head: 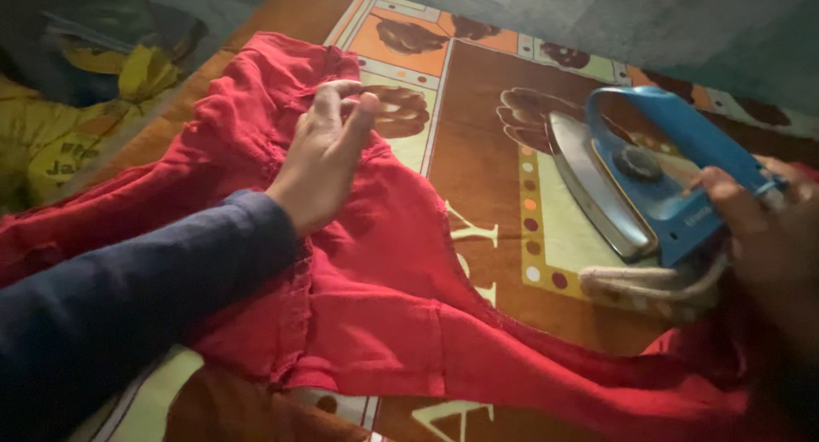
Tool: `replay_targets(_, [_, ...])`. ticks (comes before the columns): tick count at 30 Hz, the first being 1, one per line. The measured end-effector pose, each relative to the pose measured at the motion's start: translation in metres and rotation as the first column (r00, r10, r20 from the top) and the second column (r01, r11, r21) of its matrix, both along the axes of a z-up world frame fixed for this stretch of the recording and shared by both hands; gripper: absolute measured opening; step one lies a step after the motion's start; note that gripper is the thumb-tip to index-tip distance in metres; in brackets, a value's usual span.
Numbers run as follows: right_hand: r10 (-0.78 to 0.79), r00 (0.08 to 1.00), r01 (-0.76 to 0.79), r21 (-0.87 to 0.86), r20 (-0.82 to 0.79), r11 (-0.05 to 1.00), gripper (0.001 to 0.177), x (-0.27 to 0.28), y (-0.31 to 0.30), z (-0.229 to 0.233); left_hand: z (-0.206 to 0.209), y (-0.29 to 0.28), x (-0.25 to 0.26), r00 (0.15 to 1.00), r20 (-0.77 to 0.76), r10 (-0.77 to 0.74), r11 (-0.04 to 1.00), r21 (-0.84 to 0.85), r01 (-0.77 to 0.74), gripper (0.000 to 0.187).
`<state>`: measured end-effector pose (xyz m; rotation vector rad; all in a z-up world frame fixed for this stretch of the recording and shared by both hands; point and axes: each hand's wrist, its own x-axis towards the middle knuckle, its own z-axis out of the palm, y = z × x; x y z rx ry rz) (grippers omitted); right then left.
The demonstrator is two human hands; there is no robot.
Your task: The person irons a red garment on a patterned tablecloth. They use a blue electric iron, moving it back and forth over the fabric while holding the garment steady with the other hand. The garment is repositioned several times to cover different areas.
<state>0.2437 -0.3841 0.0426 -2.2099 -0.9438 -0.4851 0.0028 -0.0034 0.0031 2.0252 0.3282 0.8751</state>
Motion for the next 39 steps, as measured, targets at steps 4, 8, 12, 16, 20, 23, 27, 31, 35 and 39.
replay_targets(4, [0.087,0.904,-0.162,-0.147,-0.42,0.976,0.033,0.067,-0.027,-0.005,-0.012,0.022,0.011,0.915,-0.403,-0.013,0.957,0.261,0.129,0.054])
replay_targets(8, [0.029,0.823,-0.268,-0.343,-0.567,0.9,0.06,0.148,-0.034,-0.003,-0.009,0.043,0.009,0.967,-0.255,-0.016,0.565,0.796,0.219,0.043])
replay_targets(12, [0.292,0.931,-0.346,-0.273,-0.219,0.898,0.085,0.146,-0.021,-0.014,0.025,0.076,-0.013,0.993,-0.074,0.092,0.3,0.953,0.043,0.039])
replay_targets(16, [0.005,0.994,0.048,-0.492,0.107,0.869,0.061,0.059,0.031,0.005,0.036,0.1,-0.045,0.891,-0.167,0.422,0.687,0.7,-0.195,0.062])
replay_targets(20, [-0.029,0.964,0.161,-0.493,0.265,0.855,0.033,-0.019,0.085,0.023,0.025,0.121,-0.053,0.687,-0.487,0.539,0.761,0.631,-0.149,0.064])
replay_targets(23, [0.171,0.903,-0.013,-0.373,0.395,0.928,0.025,-0.046,0.105,0.035,0.032,0.135,-0.048,0.794,-0.445,0.413,0.811,0.576,-0.099,0.068])
replay_targets(27, [0.25,0.908,-0.16,-0.274,0.335,0.948,0.022,-0.074,0.127,0.038,0.036,0.135,-0.053,0.68,-0.594,0.43,0.863,0.492,-0.115,0.07])
replay_targets(31, [0.366,0.892,-0.304,-0.247,0.264,0.92,0.02,-0.136,0.159,0.062,0.029,0.132,-0.057,0.539,-0.672,0.508,0.857,0.46,-0.235,0.08])
replay_targets(35, [0.333,0.865,-0.074,-0.561,0.375,0.825,0.02,-0.197,0.198,0.071,0.014,0.159,-0.048,0.583,-0.729,0.358,0.934,0.273,-0.232,0.08])
replay_targets(39, [0.327,0.818,-0.002,-0.566,0.473,0.824,0.025,-0.221,0.215,0.068,-0.006,0.193,-0.045,0.618,-0.712,0.333,0.941,0.295,-0.166,0.077])
